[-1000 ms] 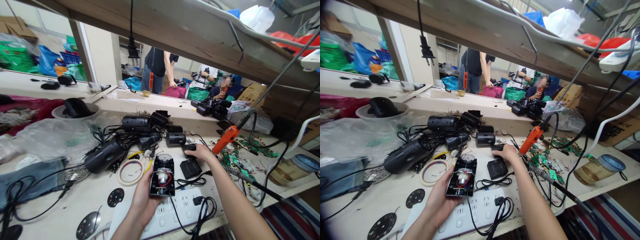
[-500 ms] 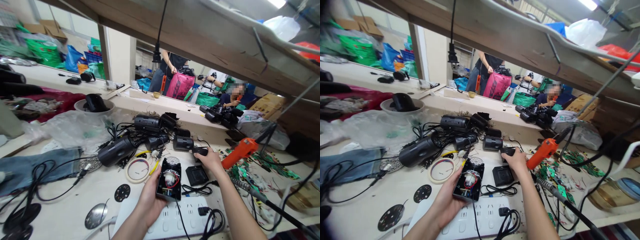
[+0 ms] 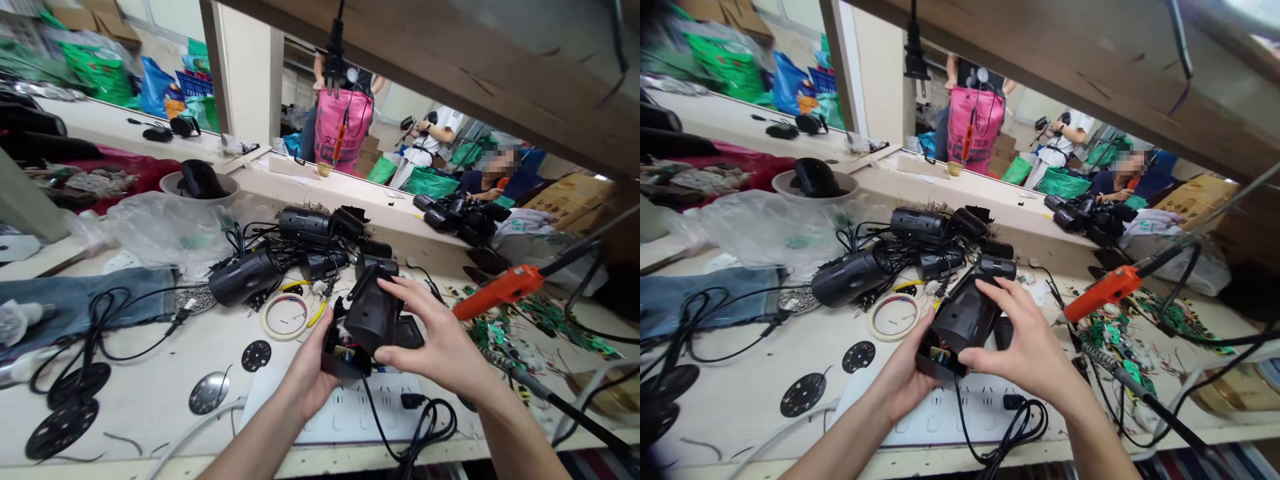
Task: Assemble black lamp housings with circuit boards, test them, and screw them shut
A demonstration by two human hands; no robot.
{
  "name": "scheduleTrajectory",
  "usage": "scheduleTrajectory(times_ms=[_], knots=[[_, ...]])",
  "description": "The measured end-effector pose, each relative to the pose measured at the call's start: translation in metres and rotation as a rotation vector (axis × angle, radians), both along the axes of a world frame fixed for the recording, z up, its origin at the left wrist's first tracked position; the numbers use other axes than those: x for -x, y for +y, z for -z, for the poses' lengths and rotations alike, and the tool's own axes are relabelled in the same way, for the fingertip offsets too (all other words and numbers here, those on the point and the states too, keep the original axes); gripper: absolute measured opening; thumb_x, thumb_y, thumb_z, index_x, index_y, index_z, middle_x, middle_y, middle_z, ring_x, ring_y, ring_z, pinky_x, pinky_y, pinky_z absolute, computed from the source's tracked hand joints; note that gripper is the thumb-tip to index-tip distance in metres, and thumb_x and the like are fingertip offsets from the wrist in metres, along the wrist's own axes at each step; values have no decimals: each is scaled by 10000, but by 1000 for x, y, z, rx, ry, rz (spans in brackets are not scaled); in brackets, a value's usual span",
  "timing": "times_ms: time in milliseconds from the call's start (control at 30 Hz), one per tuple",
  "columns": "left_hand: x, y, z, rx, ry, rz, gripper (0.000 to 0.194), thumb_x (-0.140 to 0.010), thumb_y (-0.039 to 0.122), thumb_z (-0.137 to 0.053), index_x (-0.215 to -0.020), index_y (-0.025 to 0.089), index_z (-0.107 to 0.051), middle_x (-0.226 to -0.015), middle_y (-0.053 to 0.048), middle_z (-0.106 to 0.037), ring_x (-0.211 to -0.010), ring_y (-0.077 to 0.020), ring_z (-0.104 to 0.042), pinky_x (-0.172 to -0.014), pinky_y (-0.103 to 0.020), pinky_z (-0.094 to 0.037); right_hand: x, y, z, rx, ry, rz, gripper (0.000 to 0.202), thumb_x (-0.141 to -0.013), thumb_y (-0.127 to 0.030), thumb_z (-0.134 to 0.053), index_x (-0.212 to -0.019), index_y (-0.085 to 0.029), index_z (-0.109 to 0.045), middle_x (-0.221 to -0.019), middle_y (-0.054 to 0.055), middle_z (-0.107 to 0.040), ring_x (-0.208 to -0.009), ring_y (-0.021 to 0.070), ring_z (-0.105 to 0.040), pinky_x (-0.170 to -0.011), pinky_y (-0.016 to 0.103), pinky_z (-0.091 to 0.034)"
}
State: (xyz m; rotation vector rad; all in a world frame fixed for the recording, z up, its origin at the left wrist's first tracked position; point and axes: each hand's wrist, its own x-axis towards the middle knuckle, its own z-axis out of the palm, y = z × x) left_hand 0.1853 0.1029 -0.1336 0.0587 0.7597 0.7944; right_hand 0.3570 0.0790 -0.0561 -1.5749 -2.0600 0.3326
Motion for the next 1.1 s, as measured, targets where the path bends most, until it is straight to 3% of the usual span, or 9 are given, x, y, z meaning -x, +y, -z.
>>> scheduleTrajectory(times_ms=[533, 800, 1100], knots=[[0, 1, 1, -24, 2, 2, 461, -934, 473, -467, -1177, 116, -628, -941, -112, -749, -636, -185, -688, -575, -271, -562, 7, 6, 5, 76, -112, -117, 832, -600, -418, -870, -1348, -294, -527, -1407, 95, -430, -1307, 293, -424, -1090, 470, -369], [2, 1, 6, -48, -18, 29, 509, -934, 500, -448, -1182, 84, -607, -872, -125, -742, -605, -183, -675, -554, -270, -559, 6, 13, 8, 108, -129, -147, 844, -603, -453, -866, -1356, -301, -517, -1401, 81, -423, -1305, 278, -416, -1097, 440, -369], [0, 0, 7, -68, 10, -3, 426, -946, 441, -448, -1182, 124, -607, -843, -92, -741, -558, -162, -654, -500, -245, -529, 8, 13, 8, 120, -130, -165, 824, -612, -453, -860, -1348, -298, -522, -1384, 88, -439, -1299, 289, -427, -1093, 462, -372]])
